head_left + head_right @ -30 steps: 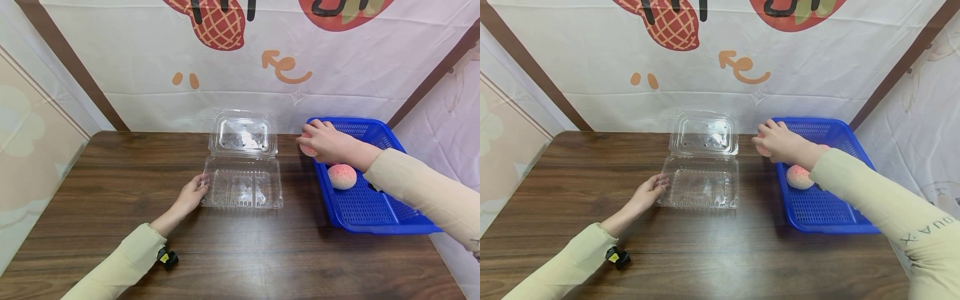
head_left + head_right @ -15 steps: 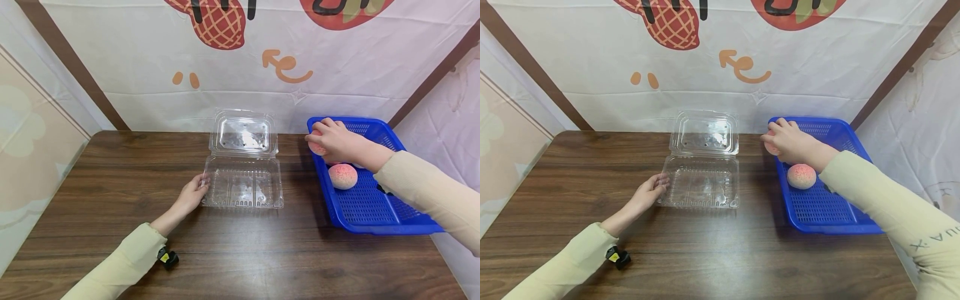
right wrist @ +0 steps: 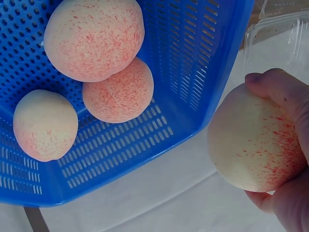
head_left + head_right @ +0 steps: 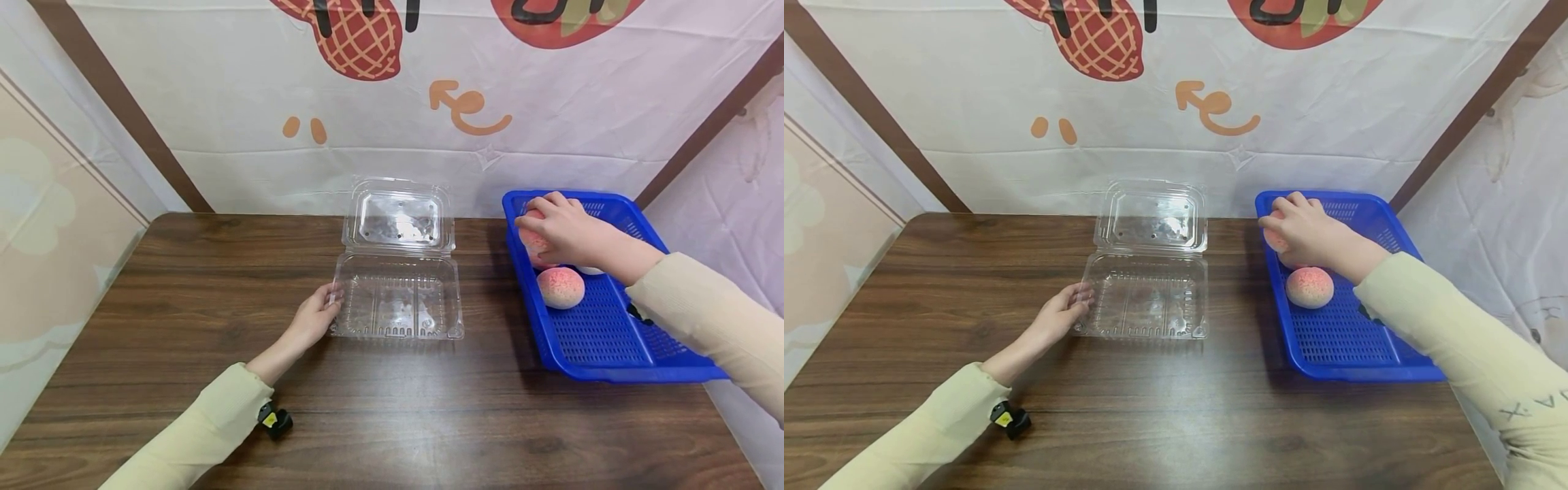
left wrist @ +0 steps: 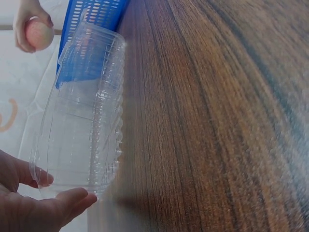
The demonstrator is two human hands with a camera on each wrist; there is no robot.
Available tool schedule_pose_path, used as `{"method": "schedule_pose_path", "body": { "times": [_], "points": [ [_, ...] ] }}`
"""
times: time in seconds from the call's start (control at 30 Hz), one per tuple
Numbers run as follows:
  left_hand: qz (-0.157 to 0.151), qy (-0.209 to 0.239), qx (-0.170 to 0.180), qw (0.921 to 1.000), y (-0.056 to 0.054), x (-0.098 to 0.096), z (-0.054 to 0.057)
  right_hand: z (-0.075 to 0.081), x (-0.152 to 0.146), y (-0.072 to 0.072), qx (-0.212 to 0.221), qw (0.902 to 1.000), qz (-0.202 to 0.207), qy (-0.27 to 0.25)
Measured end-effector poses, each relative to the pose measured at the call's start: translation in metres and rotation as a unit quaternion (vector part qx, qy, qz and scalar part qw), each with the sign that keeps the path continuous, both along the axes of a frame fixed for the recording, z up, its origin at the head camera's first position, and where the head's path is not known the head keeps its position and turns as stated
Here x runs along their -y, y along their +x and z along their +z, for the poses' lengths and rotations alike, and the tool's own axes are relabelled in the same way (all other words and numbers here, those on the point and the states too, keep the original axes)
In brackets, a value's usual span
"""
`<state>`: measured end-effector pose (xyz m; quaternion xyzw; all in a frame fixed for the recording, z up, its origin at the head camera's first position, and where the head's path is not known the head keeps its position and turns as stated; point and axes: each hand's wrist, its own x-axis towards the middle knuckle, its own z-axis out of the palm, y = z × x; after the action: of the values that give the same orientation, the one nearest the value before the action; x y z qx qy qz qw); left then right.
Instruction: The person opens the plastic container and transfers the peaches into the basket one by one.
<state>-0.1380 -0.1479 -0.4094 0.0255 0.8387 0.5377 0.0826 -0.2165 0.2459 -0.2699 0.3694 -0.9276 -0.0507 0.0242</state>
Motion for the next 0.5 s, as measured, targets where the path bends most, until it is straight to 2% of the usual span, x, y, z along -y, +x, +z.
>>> {"method": "schedule_pose_path", "body": {
  "times": [0.5],
  "points": [
    [-0.001,0.005,0.0,1.0,0.002,0.0,0.004,-0.002,-0.025,0.002,0.0,0.9995,-0.025,-0.021]
  ]
}}
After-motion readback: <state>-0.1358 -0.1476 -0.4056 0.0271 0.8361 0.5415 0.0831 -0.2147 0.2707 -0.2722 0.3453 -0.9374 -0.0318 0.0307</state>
